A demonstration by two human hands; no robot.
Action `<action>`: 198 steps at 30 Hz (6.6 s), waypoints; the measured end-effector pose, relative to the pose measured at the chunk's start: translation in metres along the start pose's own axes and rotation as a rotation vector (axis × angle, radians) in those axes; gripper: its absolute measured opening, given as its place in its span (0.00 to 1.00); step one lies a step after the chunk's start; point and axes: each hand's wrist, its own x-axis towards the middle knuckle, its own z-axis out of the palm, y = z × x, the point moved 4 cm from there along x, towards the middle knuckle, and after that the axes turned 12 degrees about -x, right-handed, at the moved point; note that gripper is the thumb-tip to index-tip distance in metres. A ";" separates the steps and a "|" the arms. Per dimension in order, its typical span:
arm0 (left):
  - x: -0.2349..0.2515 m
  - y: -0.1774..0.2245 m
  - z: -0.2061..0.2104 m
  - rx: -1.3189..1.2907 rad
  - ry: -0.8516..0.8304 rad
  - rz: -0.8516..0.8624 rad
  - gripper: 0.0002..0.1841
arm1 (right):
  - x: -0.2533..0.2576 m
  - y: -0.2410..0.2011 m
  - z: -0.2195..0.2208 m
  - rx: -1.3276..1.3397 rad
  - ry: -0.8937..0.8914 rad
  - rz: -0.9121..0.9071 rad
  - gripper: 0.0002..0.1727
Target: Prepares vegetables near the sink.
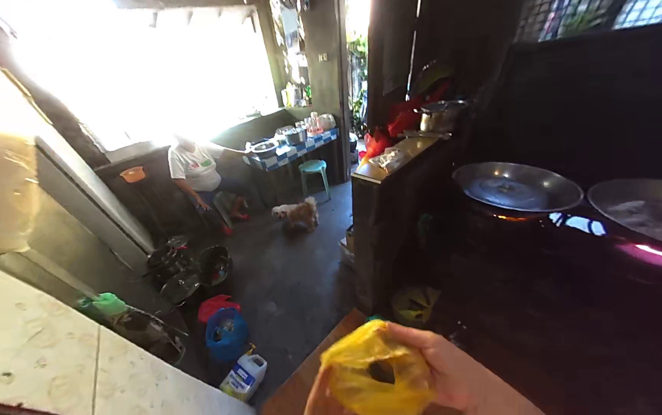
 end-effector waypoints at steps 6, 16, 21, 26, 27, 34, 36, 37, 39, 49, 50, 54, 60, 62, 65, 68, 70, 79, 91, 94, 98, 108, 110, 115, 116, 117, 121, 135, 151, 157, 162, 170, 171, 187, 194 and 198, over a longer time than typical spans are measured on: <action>0.057 0.013 0.079 -0.342 -0.500 0.141 0.34 | -0.009 -0.063 -0.035 -0.251 -0.167 -0.241 0.22; 0.138 -0.011 0.154 -0.238 -0.295 -0.087 0.46 | -0.038 -0.116 -0.116 -1.379 0.771 -0.938 0.11; 0.162 -0.014 0.188 -0.127 -0.318 -0.006 0.28 | -0.030 -0.130 -0.141 -1.466 0.562 -0.574 0.08; 0.198 -0.012 0.214 0.050 -0.317 -0.012 0.32 | -0.026 -0.144 -0.164 -1.449 0.591 -0.481 0.05; 0.206 -0.014 0.220 0.059 -0.341 -0.040 0.30 | -0.025 -0.147 -0.169 -1.490 0.635 -0.438 0.07; 0.265 -0.014 0.263 0.042 -0.666 -0.328 0.32 | -0.015 -0.180 -0.199 -1.648 1.035 -0.411 0.37; 0.275 -0.010 0.276 0.096 -0.793 -0.377 0.32 | -0.008 -0.193 -0.205 -1.612 0.938 -0.276 0.46; 0.280 -0.009 0.282 0.149 -0.835 -0.388 0.30 | -0.003 -0.199 -0.209 -1.611 0.896 -0.223 0.49; 0.289 -0.009 0.296 0.221 -0.848 -0.423 0.28 | 0.006 -0.210 -0.217 -1.610 0.813 -0.092 0.54; 0.335 -0.008 0.325 0.147 -0.526 -0.504 0.28 | -0.011 -0.221 -0.248 -1.338 1.127 -0.197 0.21; 0.335 -0.009 0.329 0.138 -0.542 -0.545 0.28 | -0.010 -0.221 -0.251 -1.346 1.149 -0.148 0.26; 0.339 -0.019 0.337 0.010 -0.611 -0.671 0.24 | -0.013 -0.207 -0.267 -1.317 1.169 -0.066 0.42; 0.326 -0.046 0.349 -0.085 -0.684 -0.754 0.21 | -0.057 -0.150 -0.239 -1.211 1.595 -0.273 0.36; 0.317 -0.058 0.348 -0.077 -0.716 -0.825 0.15 | -0.075 -0.131 -0.217 -1.211 1.698 -0.255 0.24; 0.288 -0.076 0.350 -0.004 -0.862 -0.930 0.10 | -0.097 -0.102 -0.187 -1.159 1.773 -0.242 0.18; 0.249 -0.106 0.342 0.049 -1.021 -1.044 0.09 | -0.126 -0.069 -0.157 -1.209 1.978 -0.260 0.05; 0.219 -0.129 0.336 0.072 -1.093 -1.077 0.10 | -0.150 -0.043 -0.131 -1.254 2.064 -0.278 0.07; 0.013 -0.245 0.274 0.077 -1.035 -1.310 0.08 | -0.260 0.128 0.025 -1.059 2.365 -0.019 0.17; -0.221 -0.335 0.160 0.638 -1.060 -1.596 0.27 | -0.365 0.250 0.165 -0.457 2.861 0.527 0.15; -0.253 -0.363 0.143 0.726 -1.059 -1.689 0.26 | -0.383 0.280 0.183 -0.136 2.833 0.402 0.15; -0.298 -0.405 0.124 0.798 -1.069 -1.858 0.26 | -0.419 0.326 0.210 0.260 3.061 -0.179 0.14; -0.403 -0.506 0.130 0.942 -1.252 -2.063 0.25 | -0.544 0.347 0.243 0.565 2.761 0.511 0.19; -0.413 -0.520 0.134 0.930 -1.256 -2.122 0.26 | -0.561 0.353 0.230 0.672 2.482 0.650 0.22; -0.424 -0.547 0.131 0.802 -1.291 -2.190 0.29 | -0.576 0.388 0.233 0.674 2.864 0.281 0.16; -0.426 -0.549 0.130 0.809 -1.287 -2.179 0.28 | -0.579 0.398 0.236 0.651 2.982 0.076 0.14; -0.429 -0.550 0.129 0.818 -1.270 -2.176 0.28 | -0.584 0.405 0.238 0.641 3.027 -0.162 0.11; -0.439 -0.546 0.134 0.948 -1.230 -2.014 0.27 | -0.607 0.412 0.246 0.755 2.931 -0.838 0.11; -0.425 -0.539 0.163 0.619 -1.148 -1.949 0.14 | -0.627 0.388 0.217 0.174 2.661 0.121 0.13; -0.388 -0.517 0.162 0.613 -1.057 -1.799 0.23 | -0.619 0.389 0.190 0.180 2.581 -0.449 0.07; -0.384 -0.515 0.163 0.585 -1.041 -1.822 0.19 | -0.626 0.384 0.194 0.383 2.411 -0.765 0.10; -0.380 -0.515 0.163 0.602 -1.017 -1.792 0.19 | -0.621 0.384 0.189 0.374 2.379 -0.473 0.07; -0.378 -0.518 0.163 0.563 -1.049 -1.811 0.17 | -0.598 0.362 0.173 0.008 2.287 0.446 0.13; -0.379 -0.517 0.163 0.567 -1.039 -1.805 0.17 | -0.594 0.360 0.171 -0.032 2.311 0.506 0.13; -0.385 -0.516 0.163 0.554 -0.947 -1.802 0.22 | -0.596 0.386 0.163 0.156 2.704 -0.121 0.11; -0.386 -0.515 0.163 0.560 -0.950 -1.802 0.24 | -0.612 0.387 0.171 0.333 2.524 -0.756 0.03; -0.389 -0.512 0.160 0.573 -1.170 -1.830 0.18 | -0.608 0.376 0.168 -0.022 2.541 -0.094 0.12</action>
